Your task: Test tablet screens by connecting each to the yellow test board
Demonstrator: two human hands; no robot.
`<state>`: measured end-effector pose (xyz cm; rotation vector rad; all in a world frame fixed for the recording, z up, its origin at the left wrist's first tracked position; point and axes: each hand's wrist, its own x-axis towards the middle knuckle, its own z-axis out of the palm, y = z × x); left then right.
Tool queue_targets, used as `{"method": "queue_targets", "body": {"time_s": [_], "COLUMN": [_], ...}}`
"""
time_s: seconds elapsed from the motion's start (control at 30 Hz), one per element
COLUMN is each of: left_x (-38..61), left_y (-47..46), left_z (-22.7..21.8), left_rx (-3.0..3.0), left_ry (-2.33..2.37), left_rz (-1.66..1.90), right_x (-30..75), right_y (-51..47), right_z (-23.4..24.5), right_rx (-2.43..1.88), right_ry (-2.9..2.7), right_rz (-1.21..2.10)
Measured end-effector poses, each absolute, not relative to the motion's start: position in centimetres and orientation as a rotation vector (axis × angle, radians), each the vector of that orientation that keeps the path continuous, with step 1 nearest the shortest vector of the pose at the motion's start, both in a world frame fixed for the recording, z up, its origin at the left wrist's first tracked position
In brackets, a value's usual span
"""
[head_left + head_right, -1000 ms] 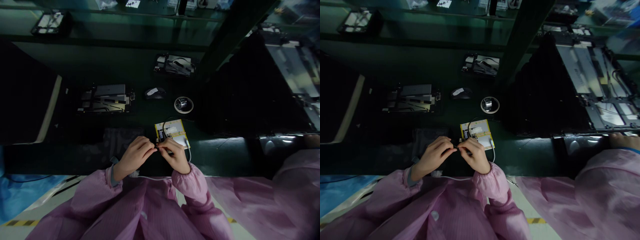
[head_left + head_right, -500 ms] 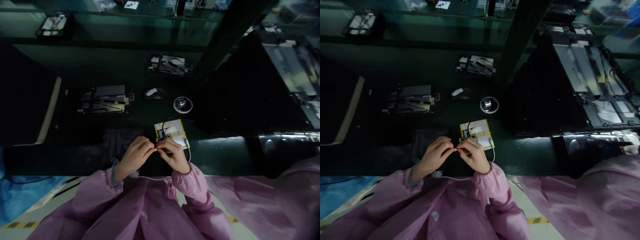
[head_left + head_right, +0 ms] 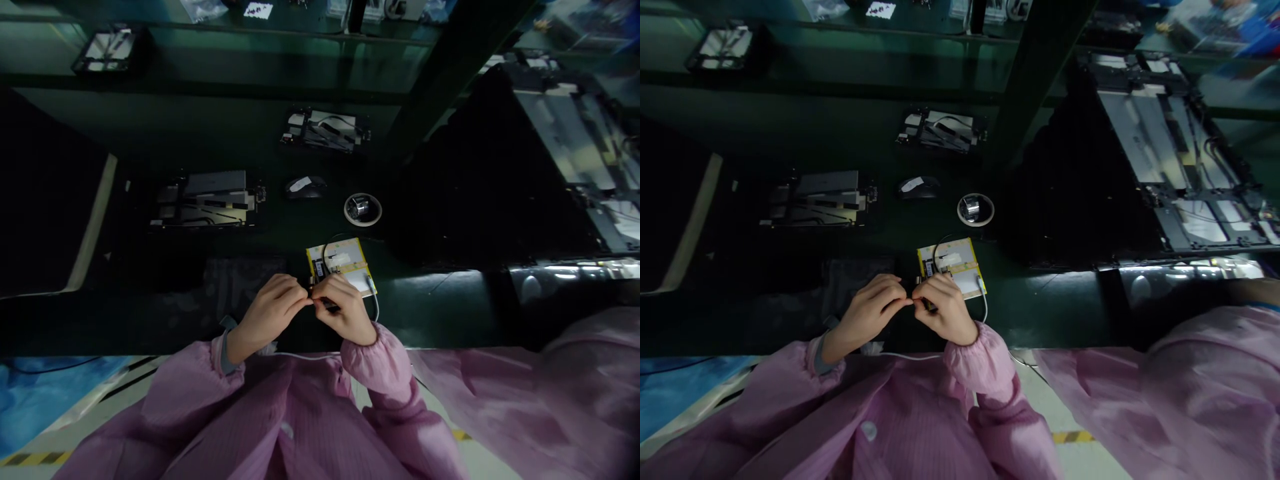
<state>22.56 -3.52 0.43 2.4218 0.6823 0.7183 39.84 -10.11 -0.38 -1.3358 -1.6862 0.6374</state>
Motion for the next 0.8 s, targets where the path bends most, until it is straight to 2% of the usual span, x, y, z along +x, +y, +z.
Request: {"method": "queue_targets", "body": {"time_s": [0.3, 0.5, 0.8], "left_x": [22.8, 22.9, 18.7], "left_y": [-3.8, -3.9, -5.0], "left_z": [0.9, 0.7, 1.5], "left_rx": [2.531, 2.548, 2.324], "left_ry": [0.682, 0.606, 0.769], "left_rz": [0.581, 0.619, 0.647], "right_x": [41.6, 44.2, 44.4], "right_y": [-10.8, -9.5, -8.5], "right_z": [0.4, -1.9, -3.9], "right_rx": [-1.407, -1.868, -1.902], "right_ry": [-1.620, -1.623, -1.899], "right_rz": [0.678, 0.262, 0.052]}}
